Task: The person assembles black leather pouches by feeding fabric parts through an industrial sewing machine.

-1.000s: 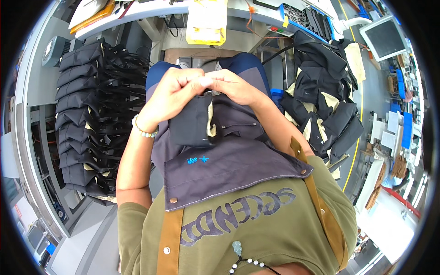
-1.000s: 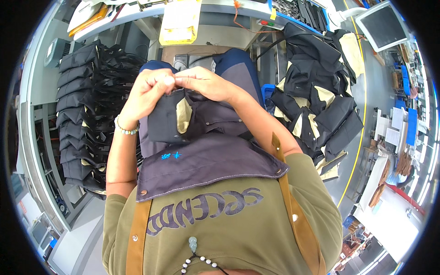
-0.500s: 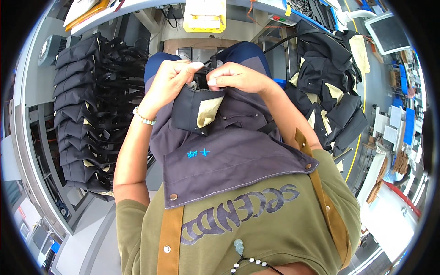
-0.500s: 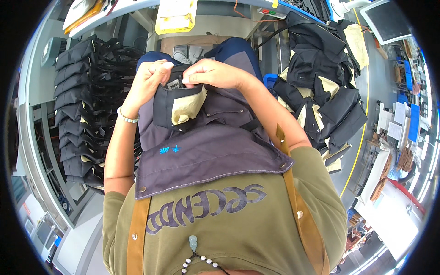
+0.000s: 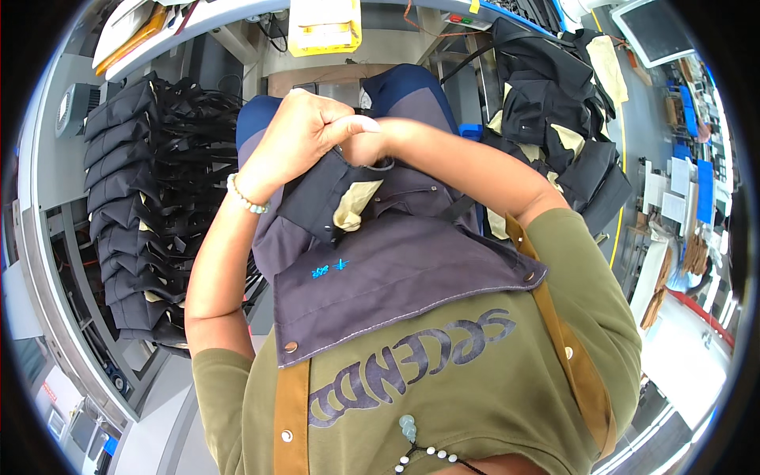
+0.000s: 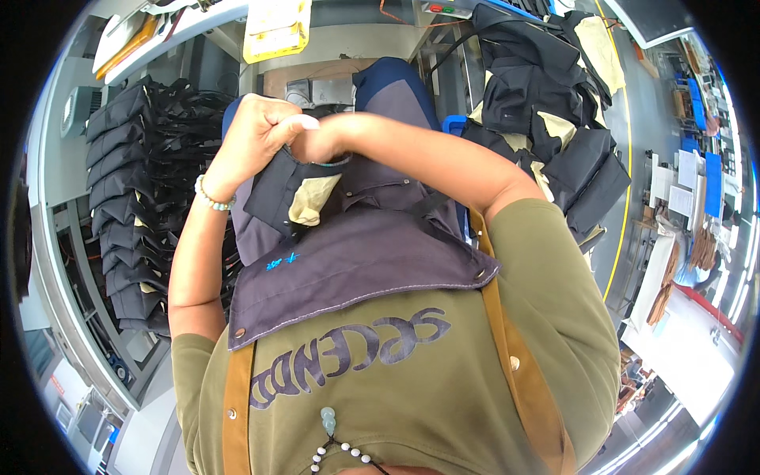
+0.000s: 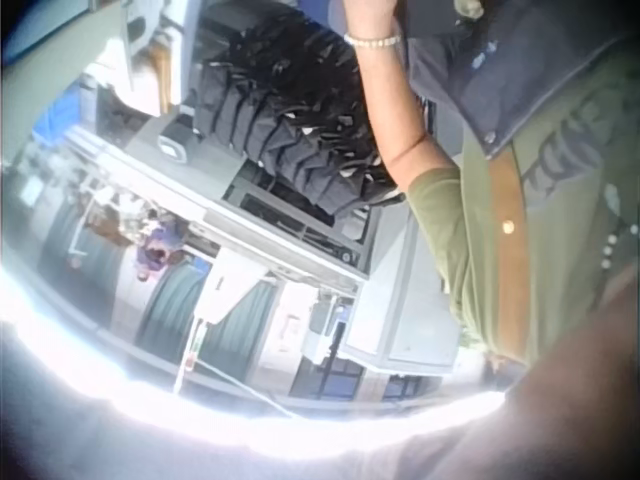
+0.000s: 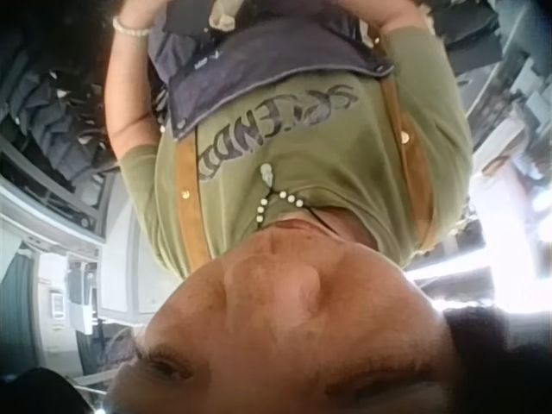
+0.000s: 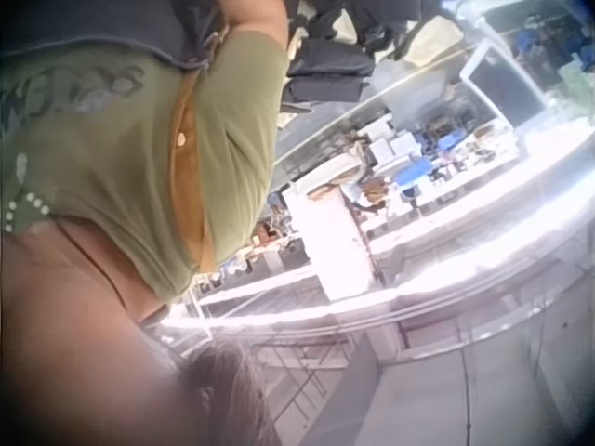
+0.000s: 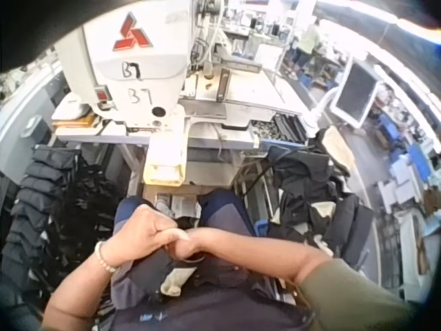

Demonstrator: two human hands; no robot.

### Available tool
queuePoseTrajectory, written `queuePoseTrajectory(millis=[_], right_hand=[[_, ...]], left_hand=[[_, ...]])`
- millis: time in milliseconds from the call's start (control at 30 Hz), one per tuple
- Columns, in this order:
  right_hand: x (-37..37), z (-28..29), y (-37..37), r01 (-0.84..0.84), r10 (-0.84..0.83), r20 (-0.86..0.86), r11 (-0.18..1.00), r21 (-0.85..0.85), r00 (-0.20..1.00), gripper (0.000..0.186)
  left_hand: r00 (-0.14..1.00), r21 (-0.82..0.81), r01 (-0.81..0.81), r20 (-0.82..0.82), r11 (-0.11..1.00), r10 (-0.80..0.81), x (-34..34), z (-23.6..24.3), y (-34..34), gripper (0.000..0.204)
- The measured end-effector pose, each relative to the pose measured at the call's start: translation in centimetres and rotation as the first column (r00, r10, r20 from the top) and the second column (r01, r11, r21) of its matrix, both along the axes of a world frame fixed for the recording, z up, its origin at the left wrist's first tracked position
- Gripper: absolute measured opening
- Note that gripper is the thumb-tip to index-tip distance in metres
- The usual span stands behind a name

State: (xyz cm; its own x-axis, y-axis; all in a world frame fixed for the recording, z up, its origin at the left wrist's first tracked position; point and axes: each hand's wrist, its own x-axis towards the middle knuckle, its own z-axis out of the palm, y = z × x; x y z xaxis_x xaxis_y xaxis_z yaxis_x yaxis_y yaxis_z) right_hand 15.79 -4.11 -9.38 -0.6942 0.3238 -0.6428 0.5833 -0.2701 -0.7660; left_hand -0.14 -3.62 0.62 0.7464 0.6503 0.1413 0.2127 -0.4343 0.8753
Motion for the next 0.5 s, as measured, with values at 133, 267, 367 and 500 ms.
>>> queuePoseTrajectory(millis=[133,267,367,500], right_hand=[[-3.5,-9.0,-2.9,0.057,-0.049,-0.102,0.995,0.076,0.994,0.034],[-0.5,-0.7,-0.6,0.146,0.076,-0.510,0.913,0.380,0.857,0.038],[6.3,7.0,0.2,0.374,-0.285,-0.487,0.922,0.096,0.826,0.034],[8.4,8.8,0.6,0.411,-0.247,-0.562,0.892,0.186,0.790,0.024]], left_hand=[[0.998,0.120,0.067,-0.006,0.990,-0.067,1.0,0.4,0.2,0.031],[0.947,-0.077,-0.320,0.010,0.944,0.322,-2.1,-0.7,0.2,0.036],[0.920,-0.186,-0.391,-0.055,0.901,0.388,-1.2,0.6,1.8,0.048],[0.976,-0.550,-0.154,0.045,0.821,0.213,-0.8,-0.5,1.8,0.027]])
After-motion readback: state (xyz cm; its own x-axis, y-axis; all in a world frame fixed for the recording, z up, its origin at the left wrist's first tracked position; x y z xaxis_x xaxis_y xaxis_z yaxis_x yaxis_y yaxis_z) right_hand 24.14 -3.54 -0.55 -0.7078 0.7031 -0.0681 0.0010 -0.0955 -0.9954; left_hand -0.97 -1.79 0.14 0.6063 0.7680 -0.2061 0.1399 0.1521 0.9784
